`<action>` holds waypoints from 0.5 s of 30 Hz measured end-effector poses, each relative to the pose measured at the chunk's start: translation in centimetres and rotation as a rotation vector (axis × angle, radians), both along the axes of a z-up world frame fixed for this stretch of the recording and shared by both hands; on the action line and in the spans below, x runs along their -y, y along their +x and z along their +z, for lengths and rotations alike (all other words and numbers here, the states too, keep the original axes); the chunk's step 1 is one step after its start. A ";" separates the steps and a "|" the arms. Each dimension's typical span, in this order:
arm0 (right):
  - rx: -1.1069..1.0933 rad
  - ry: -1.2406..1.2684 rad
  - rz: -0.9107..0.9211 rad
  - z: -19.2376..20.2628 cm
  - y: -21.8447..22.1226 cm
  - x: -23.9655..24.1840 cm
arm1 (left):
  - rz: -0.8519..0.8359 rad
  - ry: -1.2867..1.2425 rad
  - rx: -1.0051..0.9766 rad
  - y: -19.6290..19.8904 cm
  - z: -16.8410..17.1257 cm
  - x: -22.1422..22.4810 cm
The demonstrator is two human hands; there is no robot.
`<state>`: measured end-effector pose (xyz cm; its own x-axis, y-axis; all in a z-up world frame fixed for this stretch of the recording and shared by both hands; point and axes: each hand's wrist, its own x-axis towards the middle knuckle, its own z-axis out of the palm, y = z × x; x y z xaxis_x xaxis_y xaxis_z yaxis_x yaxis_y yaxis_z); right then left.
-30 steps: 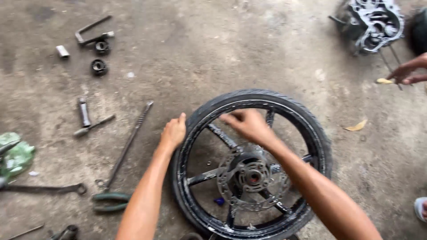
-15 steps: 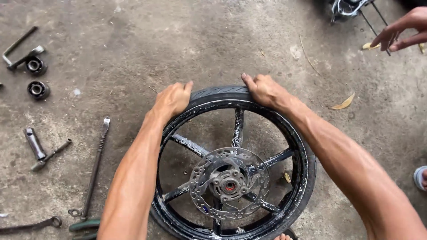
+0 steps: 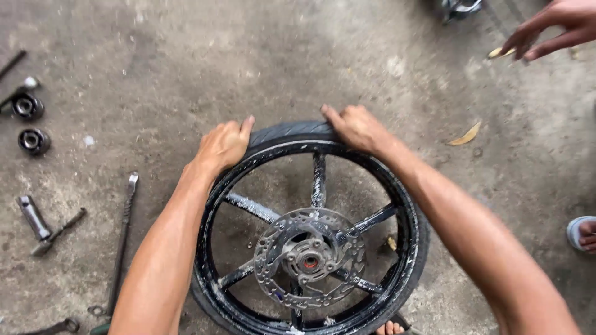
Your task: Removing a motorcycle tire from its rim using a manual tire lever tool.
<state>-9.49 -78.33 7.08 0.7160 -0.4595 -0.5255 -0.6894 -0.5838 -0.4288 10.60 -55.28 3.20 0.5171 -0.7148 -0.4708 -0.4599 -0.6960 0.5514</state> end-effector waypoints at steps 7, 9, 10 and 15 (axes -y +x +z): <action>0.019 0.228 -0.488 -2.3 -15.5 1.6 | -0.272 0.123 -0.052 -5.7 4.5 9.6; 0.045 0.226 -0.606 -2.7 -17.6 1.2 | -0.344 0.153 0.025 -7.1 3.6 12.7; 0.077 0.206 -0.600 -3.2 -17.8 1.2 | -0.380 0.177 0.084 -7.6 2.9 13.7; 0.114 0.091 -0.611 -6.0 -18.3 1.7 | -0.429 0.183 0.197 -8.6 3.5 14.5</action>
